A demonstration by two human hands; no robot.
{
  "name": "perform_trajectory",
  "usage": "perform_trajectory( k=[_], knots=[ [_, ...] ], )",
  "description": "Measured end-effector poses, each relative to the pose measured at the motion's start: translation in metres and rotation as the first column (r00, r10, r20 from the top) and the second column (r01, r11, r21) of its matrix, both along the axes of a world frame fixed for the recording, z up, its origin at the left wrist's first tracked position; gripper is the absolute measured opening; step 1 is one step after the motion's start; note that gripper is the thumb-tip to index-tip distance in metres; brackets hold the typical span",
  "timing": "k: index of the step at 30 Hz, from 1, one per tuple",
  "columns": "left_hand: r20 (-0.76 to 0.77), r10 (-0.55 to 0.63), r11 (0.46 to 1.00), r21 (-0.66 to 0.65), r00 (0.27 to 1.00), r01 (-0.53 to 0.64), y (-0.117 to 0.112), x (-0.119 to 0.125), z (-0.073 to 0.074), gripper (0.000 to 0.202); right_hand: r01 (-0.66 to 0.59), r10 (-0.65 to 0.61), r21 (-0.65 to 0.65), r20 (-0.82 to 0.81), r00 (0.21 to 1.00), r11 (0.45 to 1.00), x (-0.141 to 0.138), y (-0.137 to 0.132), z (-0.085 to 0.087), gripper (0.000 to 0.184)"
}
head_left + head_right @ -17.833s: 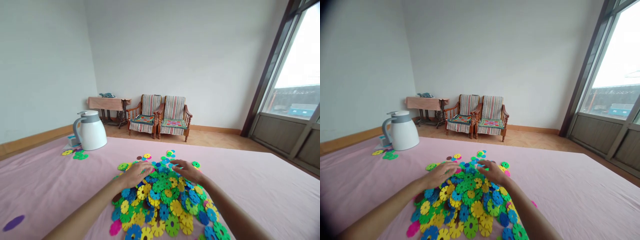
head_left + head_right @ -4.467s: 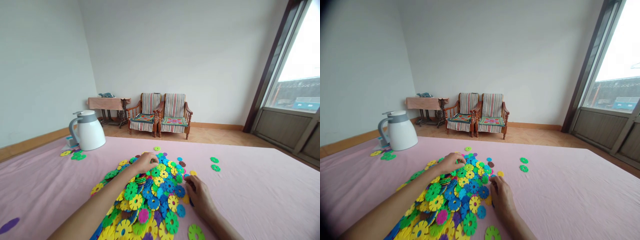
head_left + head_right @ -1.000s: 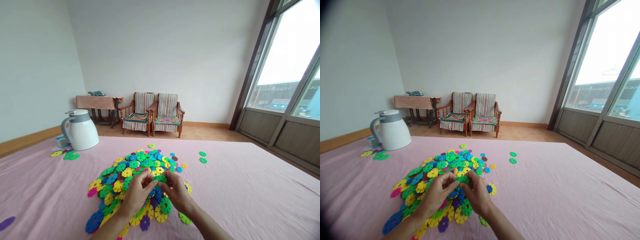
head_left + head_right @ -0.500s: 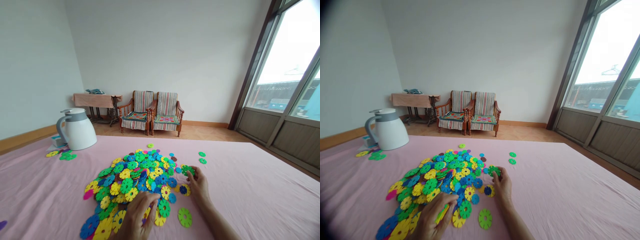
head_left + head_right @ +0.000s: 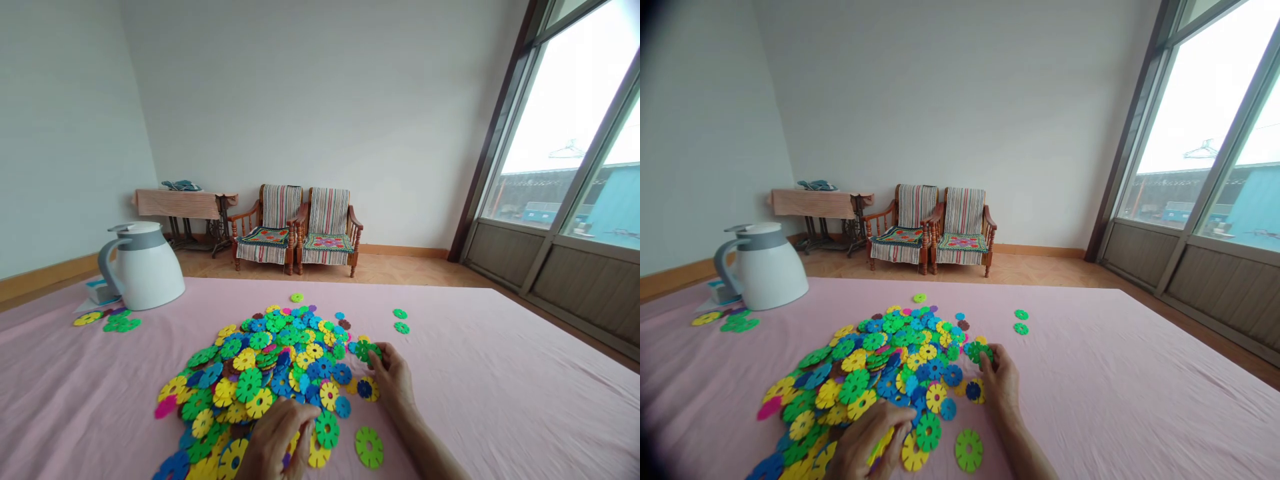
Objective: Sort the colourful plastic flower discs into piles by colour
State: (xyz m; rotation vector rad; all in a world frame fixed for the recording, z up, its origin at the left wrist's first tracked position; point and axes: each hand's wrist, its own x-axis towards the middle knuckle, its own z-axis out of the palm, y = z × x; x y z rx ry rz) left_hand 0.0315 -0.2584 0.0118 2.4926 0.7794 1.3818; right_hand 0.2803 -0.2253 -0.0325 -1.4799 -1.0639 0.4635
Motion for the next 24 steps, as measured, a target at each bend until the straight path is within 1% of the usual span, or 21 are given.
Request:
perform_trajectory(
  k=[3,6,9,11,13,14,15,16,17,19,20,22,24],
  knots=[
    [-0.005,-0.039,0.999,0.020,0.999,0.039,0.002,0.000,0.001,0.023,0.080,-0.076,-0.069,0.061,0.995,0.994,0.020,0.007,0.001,0.038],
    [-0.041,-0.055,0.998,0.029,0.998,0.056,0.002,0.000,0.001,0.020,0.196,-0.180,-0.132,0.126,0.976,0.972,0.056,0.018,0.005,0.040],
    [-0.089,-0.048,0.998,0.040,0.995,0.052,0.002,0.000,-0.001,0.019,0.321,-0.292,-0.182,0.167,0.942,0.929,0.095,0.026,0.013,0.041],
    [-0.101,-0.064,0.995,0.066,0.993,0.071,0.002,0.001,-0.002,0.019,0.409,-0.369,-0.207,0.207,0.906,0.889,0.114,0.028,0.020,0.043],
    [-0.116,-0.080,0.993,0.073,0.990,0.089,0.002,0.001,-0.004,0.020,0.494,-0.441,-0.206,0.254,0.861,0.845,0.122,0.028,0.027,0.048],
    [-0.129,-0.086,0.993,0.068,0.988,0.095,0.002,0.002,-0.004,0.021,0.521,-0.463,-0.196,0.277,0.842,0.831,0.121,0.027,0.030,0.051],
    [-0.143,-0.088,0.994,0.057,0.986,0.097,0.001,0.002,-0.005,0.022,0.527,-0.464,-0.181,0.299,0.834,0.830,0.117,0.027,0.033,0.052],
    [-0.162,-0.090,0.994,0.043,0.983,0.098,0.001,0.002,-0.005,0.023,0.508,-0.442,-0.165,0.319,0.838,0.845,0.110,0.027,0.035,0.050],
    [-0.186,-0.099,0.994,0.031,0.978,0.107,0.000,0.003,-0.006,0.025,0.461,-0.393,-0.151,0.336,0.856,0.875,0.100,0.027,0.036,0.047],
    [-0.243,-0.132,0.990,0.011,0.961,0.139,-0.003,0.004,-0.007,0.029,0.298,-0.231,-0.136,0.365,0.902,0.945,0.073,0.028,0.036,0.036],
    [-0.265,-0.140,0.990,-0.005,0.954,0.144,-0.004,0.004,-0.008,0.031,0.201,-0.139,-0.132,0.376,0.916,0.971,0.057,0.029,0.035,0.031],
    [-0.282,-0.127,0.992,-0.036,0.951,0.122,-0.004,0.004,-0.008,0.035,0.026,0.026,-0.125,0.403,0.915,0.992,0.024,0.031,0.033,0.024],
    [-0.262,-0.071,0.996,-0.063,0.962,0.056,0.000,0.001,-0.005,0.037,-0.100,0.142,-0.118,0.431,0.891,0.988,-0.007,0.032,0.032,0.020]
  ],
)
